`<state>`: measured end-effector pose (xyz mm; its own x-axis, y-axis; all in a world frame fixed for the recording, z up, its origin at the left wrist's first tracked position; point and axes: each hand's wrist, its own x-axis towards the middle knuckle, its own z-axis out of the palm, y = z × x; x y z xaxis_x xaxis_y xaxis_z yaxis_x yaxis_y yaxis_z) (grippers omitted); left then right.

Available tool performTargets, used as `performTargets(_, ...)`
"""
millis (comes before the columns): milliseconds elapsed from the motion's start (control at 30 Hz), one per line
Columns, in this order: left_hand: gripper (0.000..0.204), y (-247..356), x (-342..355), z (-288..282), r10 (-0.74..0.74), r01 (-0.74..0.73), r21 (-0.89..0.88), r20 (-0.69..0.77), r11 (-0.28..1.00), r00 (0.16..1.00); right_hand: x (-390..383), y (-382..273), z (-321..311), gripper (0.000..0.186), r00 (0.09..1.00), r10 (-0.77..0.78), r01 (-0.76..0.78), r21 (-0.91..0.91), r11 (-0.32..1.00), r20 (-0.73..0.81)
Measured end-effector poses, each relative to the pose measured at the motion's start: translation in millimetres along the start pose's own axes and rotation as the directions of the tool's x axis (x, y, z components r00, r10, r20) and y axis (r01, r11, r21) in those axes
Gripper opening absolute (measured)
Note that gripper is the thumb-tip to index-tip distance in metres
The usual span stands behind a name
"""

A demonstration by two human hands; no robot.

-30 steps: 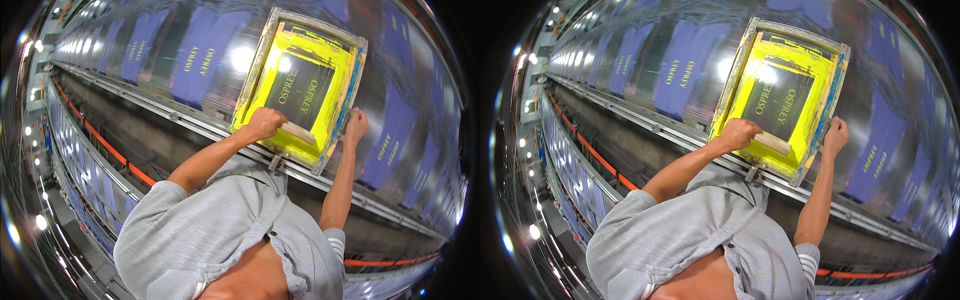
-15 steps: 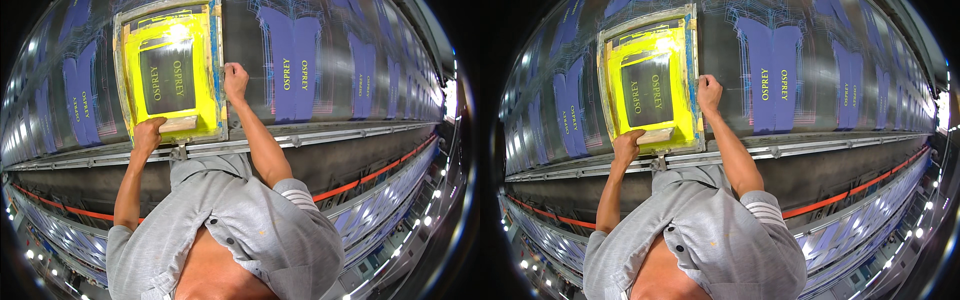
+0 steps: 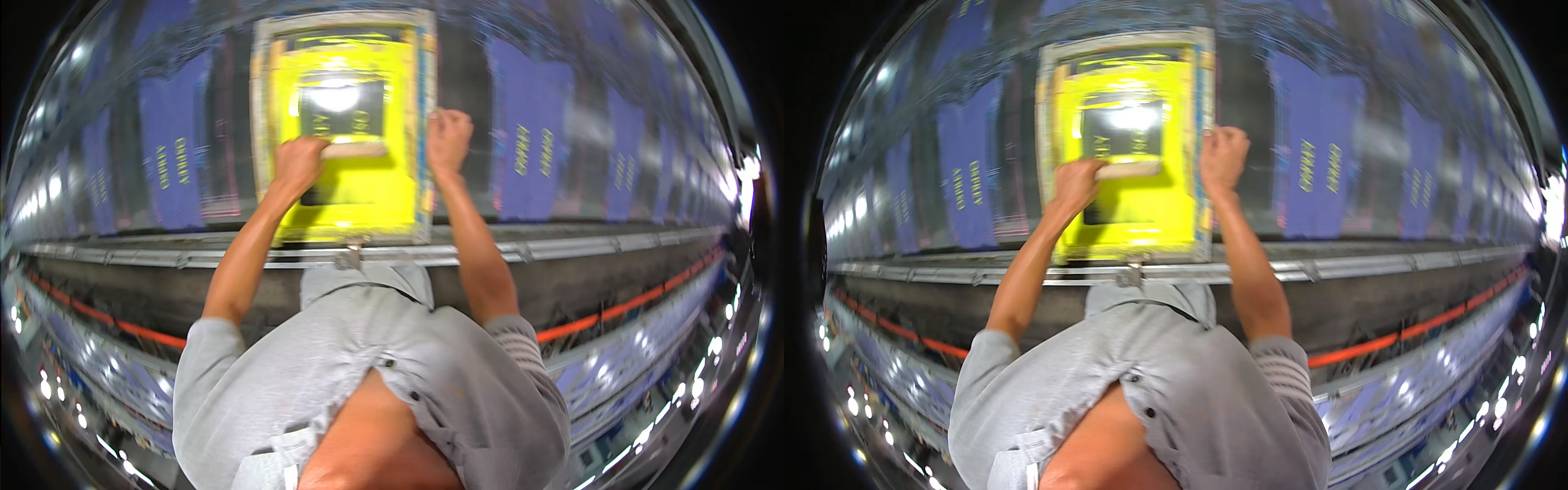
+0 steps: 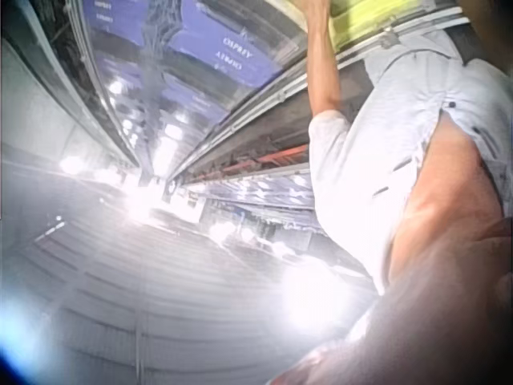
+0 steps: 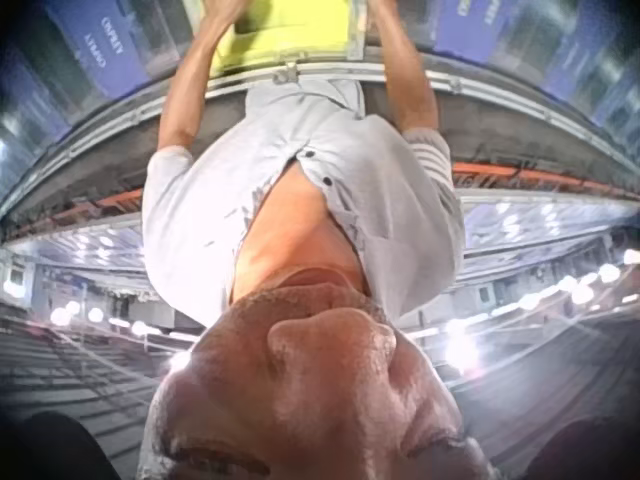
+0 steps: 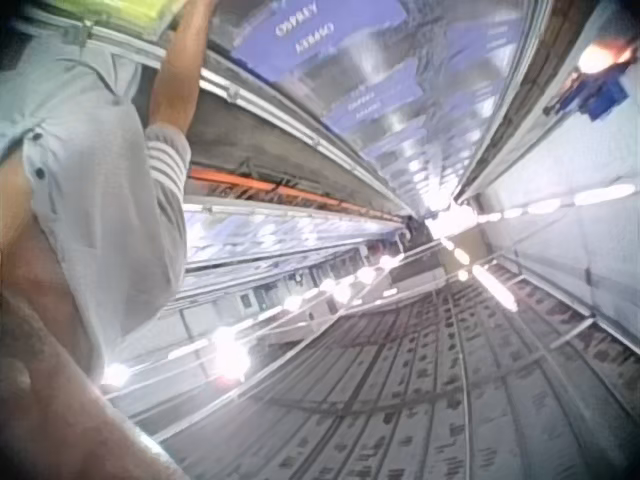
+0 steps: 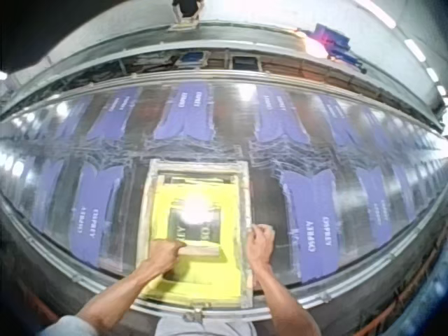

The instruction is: The person uses a squeegee to press ink through a screen-printing frame onto a fabric item laid out on a table. The person repeatedly wipes the squeegee and repositions the frame while applying pressure to transfer the design.

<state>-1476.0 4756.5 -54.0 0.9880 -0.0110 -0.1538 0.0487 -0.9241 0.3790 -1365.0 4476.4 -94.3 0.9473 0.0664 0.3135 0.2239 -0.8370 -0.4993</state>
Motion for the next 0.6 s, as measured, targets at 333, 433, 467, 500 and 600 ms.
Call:
performTargets(333, 0.021, -23.2, 153.1, -40.9, 0.085, -0.088, 0.102, 0.034, 0.991, 0.996, 139.5, -106.6, 51.6, 0.018, 0.56, -0.397, 0.504, 0.081, 0.86, 0.728)
performTargets(433, 0.025, -12.3, 93.2, -24.6, 0.025, -0.029, 0.052, 0.062, 0.998, 0.998, 82.4, -115.0, 26.4, 0.013, 0.567, -0.33, 0.469, 0.034, 0.883, 0.755)
performTargets(467, 0.025, -2.4, 62.3, -18.9, 0.025, -0.027, 0.039, 0.053, 0.999, 0.998, 52.3, -111.7, 14.0, 0.012, 0.574, -0.381, 0.5, 0.059, 0.864, 0.725)
performTargets(500, 0.026, 6.5, 28.4, -13.1, 0.018, -0.019, 0.031, 0.039, 0.999, 0.999, 20.1, -108.7, 3.4, 0.011, 0.577, -0.439, 0.534, 0.089, 0.841, 0.688)
performTargets(600, 0.028, 27.4, -59.3, 3.0, 0.038, -0.036, -0.059, 0.037, 0.998, 0.999, -66.3, -107.7, -29.3, 0.012, 0.545, -0.432, 0.496, 0.139, 0.857, 0.719)
